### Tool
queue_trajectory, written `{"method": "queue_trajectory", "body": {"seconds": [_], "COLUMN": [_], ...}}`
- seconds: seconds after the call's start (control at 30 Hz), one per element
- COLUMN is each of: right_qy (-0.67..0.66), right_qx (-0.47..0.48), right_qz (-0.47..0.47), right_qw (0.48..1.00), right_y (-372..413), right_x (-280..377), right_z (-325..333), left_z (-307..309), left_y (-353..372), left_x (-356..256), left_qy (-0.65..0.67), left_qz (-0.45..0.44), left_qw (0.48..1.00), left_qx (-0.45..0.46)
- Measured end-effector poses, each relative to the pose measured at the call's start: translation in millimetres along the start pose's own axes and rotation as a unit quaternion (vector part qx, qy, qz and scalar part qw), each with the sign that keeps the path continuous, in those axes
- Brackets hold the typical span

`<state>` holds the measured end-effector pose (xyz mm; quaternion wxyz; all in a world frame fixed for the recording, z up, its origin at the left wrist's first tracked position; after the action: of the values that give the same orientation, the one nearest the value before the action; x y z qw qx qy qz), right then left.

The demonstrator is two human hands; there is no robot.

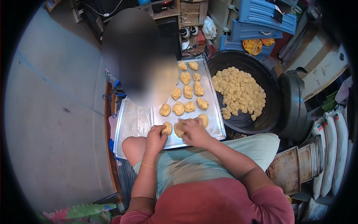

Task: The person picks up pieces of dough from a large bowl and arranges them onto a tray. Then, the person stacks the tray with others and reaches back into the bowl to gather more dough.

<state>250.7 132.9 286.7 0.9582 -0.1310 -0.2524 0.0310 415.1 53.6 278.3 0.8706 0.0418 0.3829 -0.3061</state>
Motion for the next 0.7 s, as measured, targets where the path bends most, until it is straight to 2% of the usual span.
{"method": "queue_trajectory", "body": {"seconds": [0.03,0.07,0.13,0.17,0.23,0.27,0.33,0.37,0.4,0.43,0.47,0.53,0.57,0.6,0.63,0.7], "right_qy": [-0.040,-0.006,0.036,0.036,0.068,0.067,0.112,0.114,0.000,-0.115,-0.114,0.054,0.054,0.079,0.102,0.078], "right_qx": [-0.038,-0.035,-0.104,-0.104,-0.072,-0.074,-0.041,-0.043,-0.102,-0.158,-0.157,-0.086,-0.086,-0.107,-0.127,-0.145], "right_qz": [-0.019,-0.078,-0.092,-0.094,-0.046,-0.045,-0.073,-0.069,-0.116,-0.162,-0.162,-0.135,-0.138,-0.102,-0.066,-0.066], "right_qw": [0.998,0.996,0.990,0.990,0.994,0.994,0.990,0.990,0.988,0.967,0.968,0.986,0.985,0.986,0.984,0.984], "right_y": [-2.9,-10.4,-28.9,-33.6,-48.1,-53.0,-62.8,-66.1,-65.9,-62.1,-58.8,-54.1,-52.4,-51.2,-49.6,-46.0], "right_x": [-7.0,-21.6,-41.8,-45.6,-36.7,-39.0,-49.0,-51.8,-59.4,-69.2,-71.7,-70.6,-74.8,-71.5,-67.4,-70.1], "right_z": [9.9,15.1,26.8,28.2,29.7,27.5,14.8,11.7,17.9,22.1,20.2,11.1,11.0,14.6,17.8,26.6], "left_z": [-0.3,1.9,7.0,3.8,13.8,11.4,-3.4,-9.1,-10.3,-17.0,-25.7,-38.4,-48.2,-57.4,-62.7,-72.2], "left_y": [-3.4,-6.3,-9.5,-12.4,-24.2,-29.9,-41.7,-45.0,-47.1,-47.8,-46.3,-38.8,-34.7,-28.5,-24.2,-21.2], "left_x": [-0.3,-4.1,-5.3,-5.4,-30.9,-32.1,-44.0,-49.7,-54.8,-56.7,-56.8,-62.2,-68.3,-74.9,-76.4,-76.6], "left_qy": [-0.015,-0.013,0.009,0.009,-0.092,-0.094,-0.083,-0.105,-0.104,-0.070,-0.035,-0.034,-0.104,-0.174,-0.181,-0.199], "left_qz": [0.016,0.015,0.109,0.109,-0.092,-0.093,-0.129,-0.157,-0.158,-0.126,-0.094,-0.120,-0.147,-0.173,-0.194,-0.213], "left_qw": [0.999,0.999,0.994,0.994,0.986,0.985,0.987,0.981,0.981,0.989,0.993,0.990,0.980,0.965,0.964,0.957], "left_qx": [0.029,0.027,0.015,0.017,-0.108,-0.109,-0.039,-0.033,-0.038,0.011,0.062,0.067,0.079,0.090,0.030,0.019]}}
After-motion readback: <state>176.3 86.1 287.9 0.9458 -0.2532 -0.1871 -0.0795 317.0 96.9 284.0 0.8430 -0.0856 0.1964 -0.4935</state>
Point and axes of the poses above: each hand's wrist, its own y-axis away from the middle knuckle, its own z-axis out of the back of the hand, x = y × z, the point moved 6 cm from there along -y, towards the middle knuckle, and after that the axes turned 7 degrees about -z, right-handed, at the moved point
